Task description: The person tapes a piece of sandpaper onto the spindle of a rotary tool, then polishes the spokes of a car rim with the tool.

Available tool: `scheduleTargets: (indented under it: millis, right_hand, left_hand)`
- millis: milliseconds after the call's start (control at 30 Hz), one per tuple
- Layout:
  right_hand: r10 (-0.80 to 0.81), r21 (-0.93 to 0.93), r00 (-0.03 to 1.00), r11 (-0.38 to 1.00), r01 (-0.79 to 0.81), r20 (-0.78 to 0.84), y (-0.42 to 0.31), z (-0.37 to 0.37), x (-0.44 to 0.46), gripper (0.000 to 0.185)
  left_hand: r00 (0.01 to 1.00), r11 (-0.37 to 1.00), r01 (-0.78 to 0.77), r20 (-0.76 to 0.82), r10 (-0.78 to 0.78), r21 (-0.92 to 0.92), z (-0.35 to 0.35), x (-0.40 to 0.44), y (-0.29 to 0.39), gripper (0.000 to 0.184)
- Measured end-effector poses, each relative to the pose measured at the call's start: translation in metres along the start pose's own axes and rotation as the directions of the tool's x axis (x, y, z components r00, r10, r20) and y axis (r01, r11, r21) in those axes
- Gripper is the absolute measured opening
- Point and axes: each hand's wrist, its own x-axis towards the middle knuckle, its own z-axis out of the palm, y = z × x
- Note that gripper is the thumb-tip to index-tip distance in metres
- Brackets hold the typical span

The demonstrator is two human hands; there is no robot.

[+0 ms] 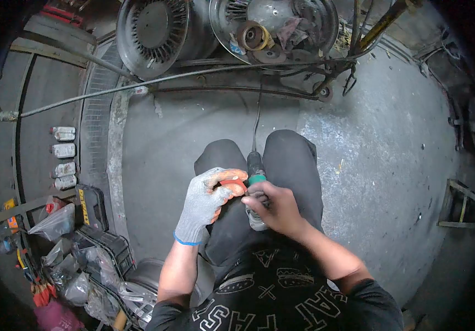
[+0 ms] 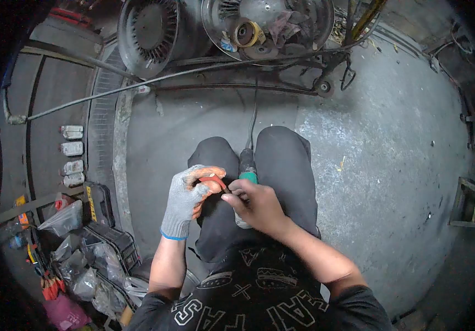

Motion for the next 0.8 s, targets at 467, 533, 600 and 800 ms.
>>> scheduleTargets:
  millis: [467, 533, 600, 800]
  right_hand:
    - [-0.148, -0.079, 0.984, 0.987, 0.141, -0.098, 0.003, 0.007, 0.006, 0.019]
    - [-0.177, -0.079, 0.98, 0.982, 0.17, -0.093, 0.003, 0.006, 0.007, 0.018]
    - [-0.176, -0.089, 0.978, 0.982, 0.167, -0.113, 0.003, 0.006, 0.008, 0.017]
    - [-0.187, -0.084, 0.977, 0.98, 0.179, -0.102, 0.006, 0.005, 0.007, 0.018]
  left_hand:
    - [0.935, 0.947, -0.301, -0.233, 0.269, -0.114, 0.017, -0.007, -0.034, 0.027]
    - [0.904, 0.941, -0.334, -0.3, 0.306, -0.048, 0.023, -0.011, -0.032, 0.028]
    - [0.932, 0.964, -0.199, -0.338, 0.13, -0.176, 0.027, -0.015, -0.028, 0.026]
    - [0.946, 0.956, -0.225, -0.279, 0.168, -0.186, 0.026, -0.021, -0.026, 0.021]
